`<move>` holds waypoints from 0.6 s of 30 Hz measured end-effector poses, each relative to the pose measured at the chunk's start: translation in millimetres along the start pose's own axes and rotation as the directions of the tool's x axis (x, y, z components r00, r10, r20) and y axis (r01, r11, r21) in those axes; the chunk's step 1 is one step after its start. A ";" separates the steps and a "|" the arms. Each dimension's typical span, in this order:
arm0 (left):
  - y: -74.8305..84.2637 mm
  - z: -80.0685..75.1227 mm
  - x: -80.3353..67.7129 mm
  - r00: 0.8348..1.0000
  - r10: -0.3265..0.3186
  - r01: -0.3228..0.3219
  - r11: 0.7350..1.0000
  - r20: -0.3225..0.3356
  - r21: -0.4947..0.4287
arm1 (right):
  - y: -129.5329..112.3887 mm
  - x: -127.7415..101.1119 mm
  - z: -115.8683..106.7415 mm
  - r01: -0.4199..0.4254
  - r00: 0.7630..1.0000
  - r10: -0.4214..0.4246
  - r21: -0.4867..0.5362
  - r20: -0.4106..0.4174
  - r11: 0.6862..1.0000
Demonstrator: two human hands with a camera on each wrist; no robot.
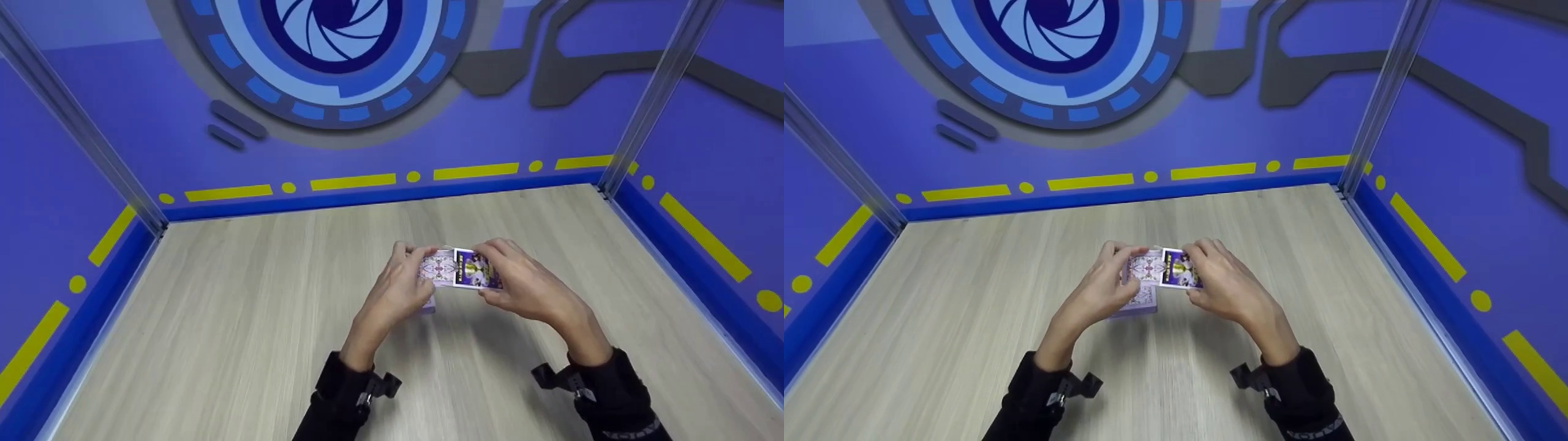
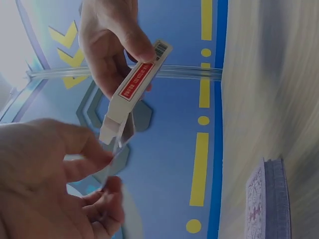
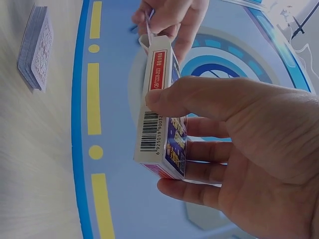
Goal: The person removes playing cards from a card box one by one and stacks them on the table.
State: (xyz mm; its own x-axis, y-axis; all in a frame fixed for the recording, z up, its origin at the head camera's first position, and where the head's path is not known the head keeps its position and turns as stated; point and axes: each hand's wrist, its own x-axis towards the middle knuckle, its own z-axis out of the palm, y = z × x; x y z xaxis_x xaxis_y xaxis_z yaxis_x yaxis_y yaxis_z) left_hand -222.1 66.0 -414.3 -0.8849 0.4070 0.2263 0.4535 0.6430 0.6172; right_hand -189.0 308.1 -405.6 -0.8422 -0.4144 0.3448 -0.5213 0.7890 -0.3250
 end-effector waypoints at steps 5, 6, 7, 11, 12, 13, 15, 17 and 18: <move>-1.1 0.6 -2.4 0.991 0.127 -0.132 0.982 0.043 0.133 | -1.4 0.3 1.3 0.004 1.000 -0.004 0.011 0.013 1.000; -1.0 1.6 -2.5 0.989 0.142 -0.147 0.977 0.043 0.153 | -1.6 0.4 1.3 0.003 1.000 -0.003 0.013 0.016 1.000; -1.2 2.8 -2.4 0.986 0.159 -0.164 0.971 0.039 0.176 | -2.0 0.4 1.1 0.004 1.000 -0.004 0.014 0.017 1.000; -2.0 6.1 -2.6 0.975 0.221 -0.215 0.946 0.003 0.240 | -1.7 0.2 0.7 0.002 1.000 -0.002 0.013 0.026 1.000; -2.6 5.9 -2.7 0.973 0.232 -0.224 0.942 -0.003 0.249 | -1.6 0.1 0.6 0.002 1.000 -0.002 0.012 0.027 1.000; -3.0 5.2 -3.0 0.971 0.240 -0.230 0.940 -0.007 0.253 | -1.1 0.0 0.7 0.001 1.000 -0.001 0.010 0.028 1.000; -3.8 2.7 -3.6 0.971 0.240 -0.231 0.941 -0.009 0.247 | -0.3 -0.1 0.6 -0.002 1.000 0.002 0.007 0.030 1.000; -4.7 -0.9 -4.1 0.973 0.232 -0.223 0.946 -0.008 0.236 | 0.5 -0.5 0.1 -0.005 1.000 0.005 0.003 0.030 1.000; -4.8 -3.6 -4.8 0.975 0.221 -0.214 0.949 -0.004 0.229 | 0.9 -0.7 -0.3 -0.007 1.000 0.007 0.002 0.029 1.000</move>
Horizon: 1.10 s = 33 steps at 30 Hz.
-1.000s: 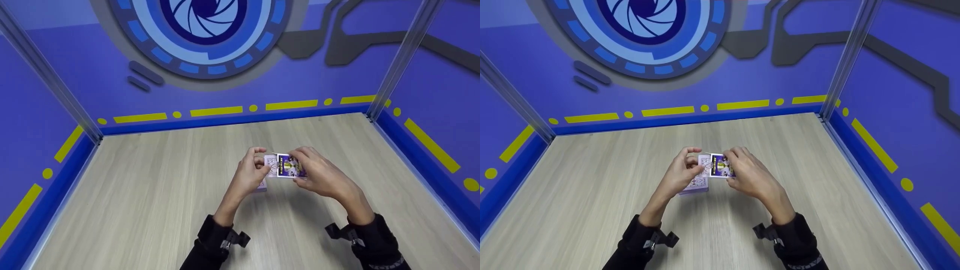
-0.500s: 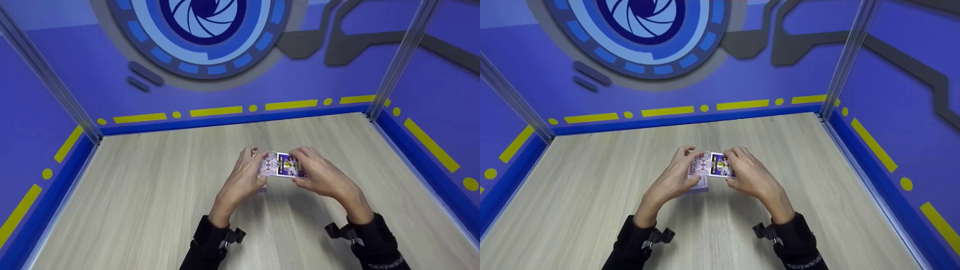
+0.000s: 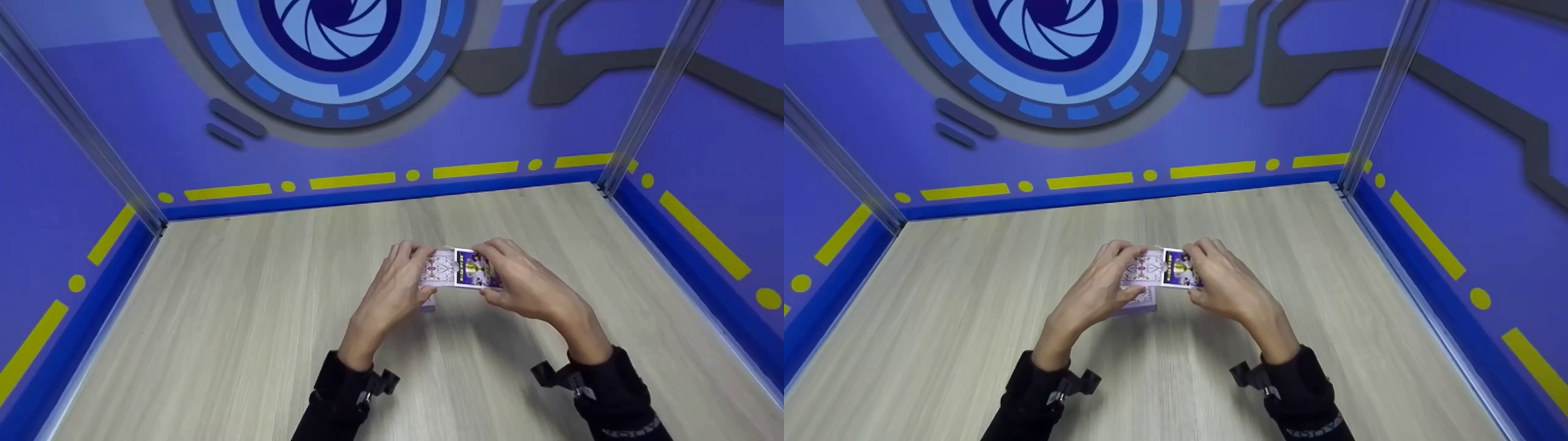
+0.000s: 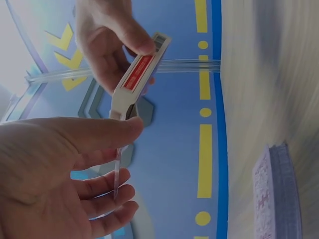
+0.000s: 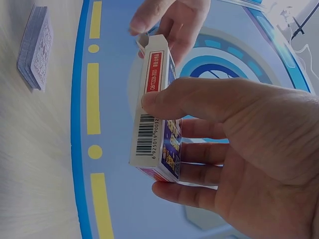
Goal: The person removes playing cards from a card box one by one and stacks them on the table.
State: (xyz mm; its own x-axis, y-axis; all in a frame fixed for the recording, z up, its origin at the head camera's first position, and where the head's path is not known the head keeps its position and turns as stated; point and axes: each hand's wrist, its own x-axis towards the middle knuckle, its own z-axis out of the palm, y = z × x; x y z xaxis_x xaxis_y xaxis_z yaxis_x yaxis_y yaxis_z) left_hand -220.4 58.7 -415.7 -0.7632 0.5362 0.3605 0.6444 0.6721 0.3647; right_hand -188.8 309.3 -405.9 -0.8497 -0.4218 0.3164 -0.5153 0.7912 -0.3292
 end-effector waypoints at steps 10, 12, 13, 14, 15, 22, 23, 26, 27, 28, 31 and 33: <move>-12.3 -34.5 -7.8 0.994 -0.113 0.112 0.986 -0.008 -0.121 | 2.7 -1.6 -5.8 -0.035 0.999 0.035 -0.004 -0.016 0.999; -14.3 -40.5 -9.5 0.989 -0.149 0.147 0.979 -0.008 -0.143 | 3.1 -1.9 -6.5 -0.035 0.999 0.035 -0.006 -0.024 0.999; -15.5 -42.9 -10.2 0.986 -0.168 0.165 0.975 -0.004 -0.149 | 3.0 -2.0 -6.7 -0.036 0.999 0.036 -0.006 -0.026 0.999; -16.8 -44.9 -10.7 0.983 -0.184 0.183 0.972 0.003 -0.151 | 2.8 -2.0 -7.0 -0.038 0.999 0.038 -0.005 -0.026 0.999; -18.1 -46.5 -11.1 0.980 -0.201 0.200 0.968 0.012 -0.151 | 2.5 -2.0 -7.2 -0.042 0.999 0.042 -0.004 -0.024 0.999; -29.2 -44.3 -10.8 0.967 -0.248 0.253 0.958 0.052 -0.132 | 1.7 -2.5 -7.6 -0.065 0.998 0.065 0.002 -0.002 0.998; -30.5 -42.7 -10.4 0.966 -0.252 0.258 0.956 0.059 -0.137 | 1.8 -2.5 -7.6 -0.067 0.998 0.067 0.002 -0.002 0.998; -34.2 -37.4 -9.0 0.962 -0.263 0.273 0.951 0.078 -0.149 | 1.8 -2.1 -7.6 -0.068 0.998 0.068 0.003 0.000 0.998; -35.5 -35.5 -8.6 0.960 -0.266 0.276 0.949 0.085 -0.149 | 1.8 -2.1 -7.6 -0.069 0.998 0.069 0.004 0.002 0.998; -36.8 -33.4 -8.1 0.959 -0.268 0.279 0.949 0.093 -0.148 | 1.8 -2.0 -7.6 -0.071 0.997 0.071 0.004 0.004 0.997; -40.3 -26.8 -6.1 0.957 -0.267 0.281 0.950 0.116 -0.137 | 2.2 -1.8 -7.2 -0.067 0.998 0.067 0.004 0.003 0.998; -42.2 -21.8 -4.8 0.956 -0.262 0.279 0.952 0.134 -0.129 | 2.4 -2.1 -6.7 -0.052 0.999 0.052 0.003 -0.009 0.999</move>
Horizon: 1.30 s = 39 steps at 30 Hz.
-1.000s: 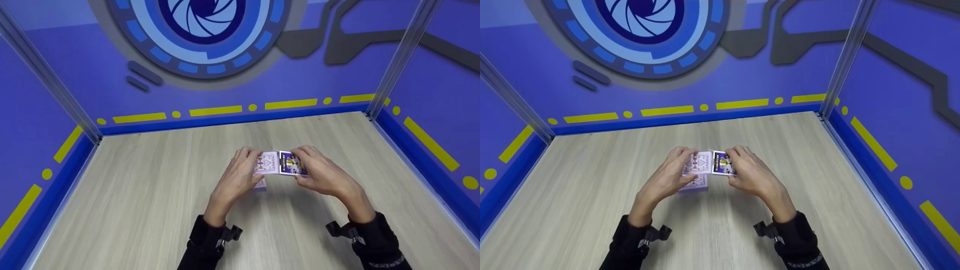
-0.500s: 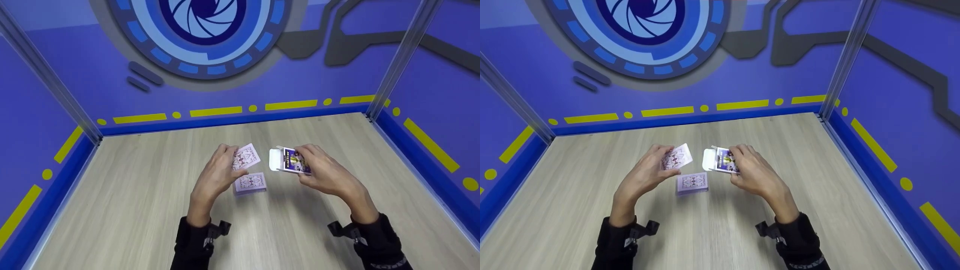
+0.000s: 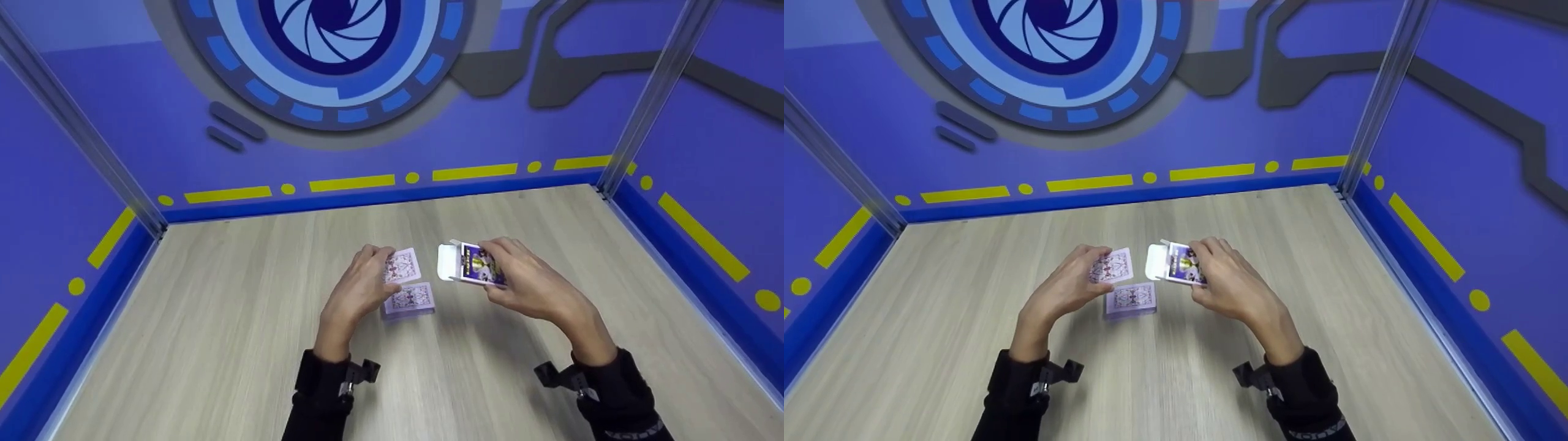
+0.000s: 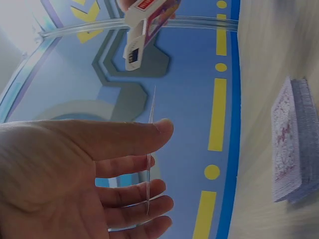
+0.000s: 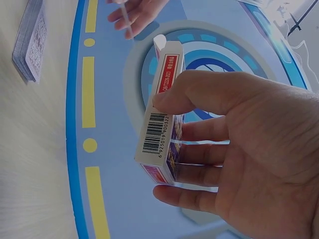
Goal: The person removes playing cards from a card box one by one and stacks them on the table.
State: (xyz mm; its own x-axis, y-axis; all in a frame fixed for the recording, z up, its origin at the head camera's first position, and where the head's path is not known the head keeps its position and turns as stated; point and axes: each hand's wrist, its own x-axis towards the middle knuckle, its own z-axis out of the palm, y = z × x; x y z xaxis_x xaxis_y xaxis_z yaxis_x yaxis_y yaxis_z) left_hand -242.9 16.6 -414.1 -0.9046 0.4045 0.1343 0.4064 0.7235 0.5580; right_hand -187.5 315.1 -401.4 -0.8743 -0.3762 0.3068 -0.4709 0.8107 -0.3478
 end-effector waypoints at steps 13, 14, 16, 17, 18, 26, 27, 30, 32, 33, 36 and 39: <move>-10.0 25.1 12.6 0.998 -0.010 0.007 0.998 0.061 0.057 | -0.7 -0.6 1.1 0.030 0.999 -0.031 -0.015 -0.013 0.999; -9.8 27.0 13.2 0.998 -0.012 0.008 0.998 0.064 0.061 | -0.8 -0.6 1.0 0.028 1.000 -0.028 -0.015 -0.011 1.000; -9.0 31.4 14.2 0.997 -0.015 0.009 0.997 0.076 0.073 | -0.8 -0.5 0.7 0.027 1.000 -0.027 -0.013 -0.011 1.000; -8.5 33.9 14.7 0.997 -0.014 0.008 0.997 0.081 0.079 | -0.8 -0.4 0.7 0.028 1.000 -0.028 -0.014 -0.011 1.000; -8.0 36.5 15.3 0.996 -0.012 0.004 0.996 0.086 0.087 | -0.9 -0.4 0.6 0.029 1.000 -0.029 -0.013 -0.010 0.999; -12.1 55.9 18.7 0.995 0.036 -0.049 0.990 0.097 0.135 | -0.4 -0.4 0.7 0.028 1.000 -0.028 -0.002 0.000 1.000; -12.8 57.4 18.7 0.995 0.035 -0.048 0.990 0.098 0.136 | -0.3 -0.3 0.9 0.027 1.000 -0.027 -0.001 0.000 1.000; -13.4 60.2 18.8 0.994 0.024 -0.038 0.990 0.104 0.136 | -0.3 -0.5 1.2 0.021 1.000 -0.021 -0.002 0.003 1.000; -13.5 61.6 19.2 0.994 0.014 -0.028 0.991 0.108 0.132 | -0.5 -0.7 1.6 0.022 1.000 -0.022 -0.004 0.002 1.000; -13.5 62.4 19.6 0.994 0.009 -0.023 0.992 0.111 0.128 | -0.5 -0.8 1.9 0.023 1.000 -0.023 -0.005 0.002 1.000; -14.5 65.2 20.8 0.993 -0.006 -0.008 0.993 0.116 0.119 | -1.1 -1.0 2.1 0.025 1.000 -0.025 -0.006 0.004 1.000; -16.4 68.1 21.4 0.993 -0.017 0.002 0.992 0.120 0.123 | -1.5 -0.5 2.1 0.024 1.000 -0.024 -0.006 0.011 1.000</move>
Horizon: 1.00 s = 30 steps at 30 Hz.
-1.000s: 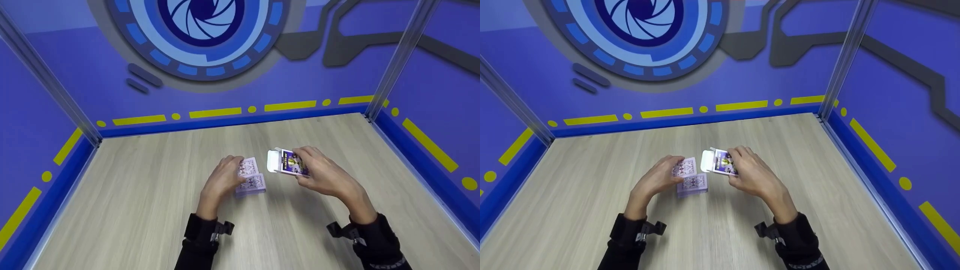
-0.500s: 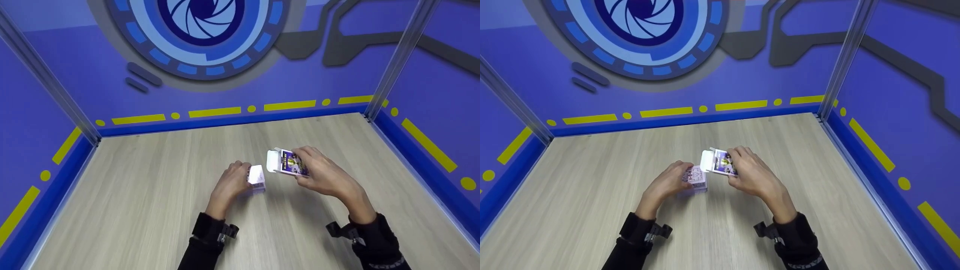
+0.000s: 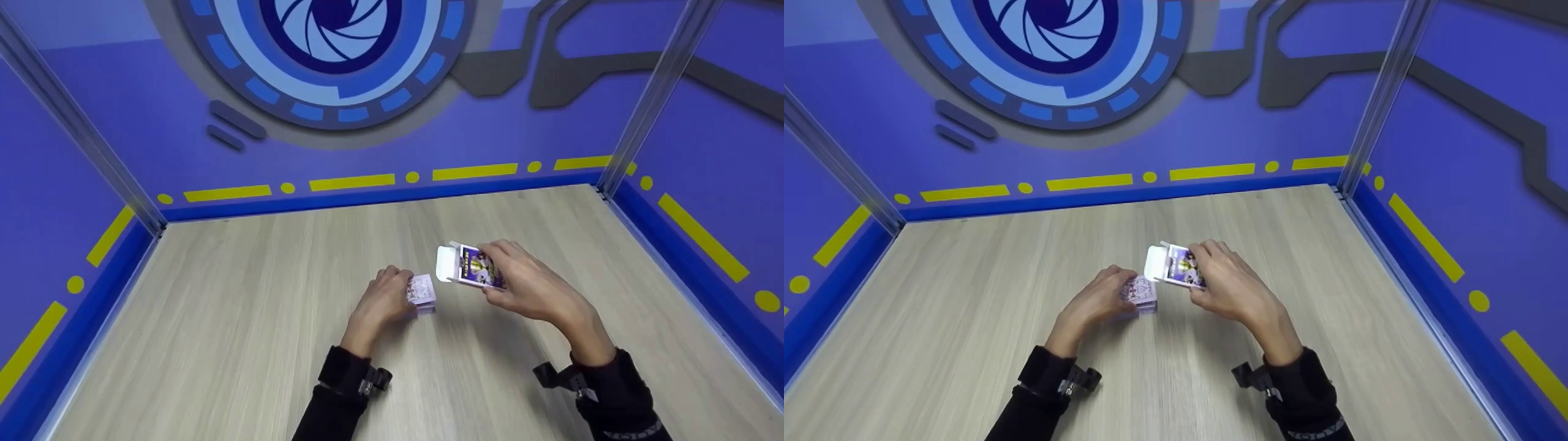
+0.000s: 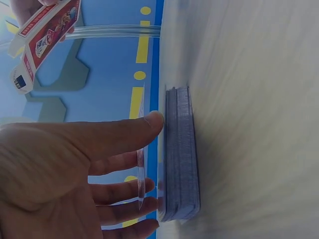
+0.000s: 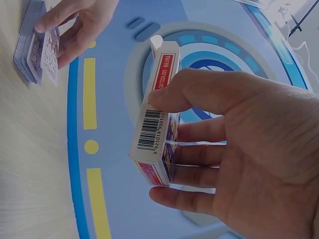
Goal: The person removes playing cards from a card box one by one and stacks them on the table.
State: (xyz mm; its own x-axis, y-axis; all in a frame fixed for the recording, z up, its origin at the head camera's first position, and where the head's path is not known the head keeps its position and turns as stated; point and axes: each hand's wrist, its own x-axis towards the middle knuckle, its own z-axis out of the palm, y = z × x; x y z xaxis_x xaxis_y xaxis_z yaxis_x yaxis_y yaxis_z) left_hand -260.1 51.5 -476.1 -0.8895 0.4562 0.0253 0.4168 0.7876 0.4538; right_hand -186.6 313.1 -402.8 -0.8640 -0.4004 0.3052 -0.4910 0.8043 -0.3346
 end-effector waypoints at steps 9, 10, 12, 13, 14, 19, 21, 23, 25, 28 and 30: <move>-1.7 4.1 1.8 1.000 -0.015 0.015 1.000 0.027 0.018 | -0.3 -0.3 -1.7 -0.036 0.999 0.036 0.014 0.027 0.999; -1.8 4.4 1.8 0.999 -0.019 0.018 1.000 0.032 0.018 | -0.4 -0.3 -1.8 -0.037 0.999 0.037 0.014 0.029 0.999; -2.1 5.2 1.6 0.999 -0.025 0.025 1.000 0.041 0.011 | -0.3 -0.1 -1.7 -0.036 0.999 0.036 0.013 0.030 0.999; -2.3 5.5 1.5 0.999 -0.026 0.026 1.000 0.044 0.007 | -0.4 0.1 -1.9 -0.037 0.999 0.036 0.014 0.031 0.999; -2.4 5.7 1.2 0.999 -0.026 0.026 1.000 0.045 0.004 | -0.4 0.3 -2.1 -0.038 0.999 0.037 0.015 0.033 0.999; -2.4 5.5 0.4 0.999 -0.009 0.008 1.000 0.041 0.007 | -0.2 1.3 -2.7 -0.043 0.998 0.043 0.022 0.036 0.999; -1.8 5.2 0.4 0.999 -0.006 0.004 1.000 0.049 0.028 | -0.2 1.5 -2.4 -0.040 0.999 0.040 0.021 0.033 0.999; -0.7 4.8 0.1 0.998 -0.012 0.009 0.999 0.063 0.048 | -0.4 1.6 -2.1 -0.035 0.999 0.035 0.014 0.029 0.999; 0.7 4.9 -0.3 0.997 -0.021 0.016 0.998 0.071 0.068 | -0.4 1.6 -1.5 -0.028 0.999 0.027 0.009 0.024 1.000; 3.2 5.6 -1.5 0.997 -0.036 0.030 0.996 0.072 0.084 | 0.0 1.3 -1.1 -0.017 1.000 0.017 0.003 0.018 1.000; 4.6 6.0 -2.2 0.997 -0.042 0.036 0.995 0.069 0.090 | 0.6 1.0 -1.0 -0.013 1.000 0.013 0.005 0.014 1.000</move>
State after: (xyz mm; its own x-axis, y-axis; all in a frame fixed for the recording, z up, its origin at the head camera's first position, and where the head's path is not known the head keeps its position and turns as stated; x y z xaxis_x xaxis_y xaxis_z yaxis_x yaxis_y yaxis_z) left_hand -255.2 56.6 -479.4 -0.8914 0.4498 -0.0552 0.3995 0.8375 0.3728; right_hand -187.6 313.7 -401.8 -0.8718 -0.3961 0.2882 -0.4801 0.8075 -0.3428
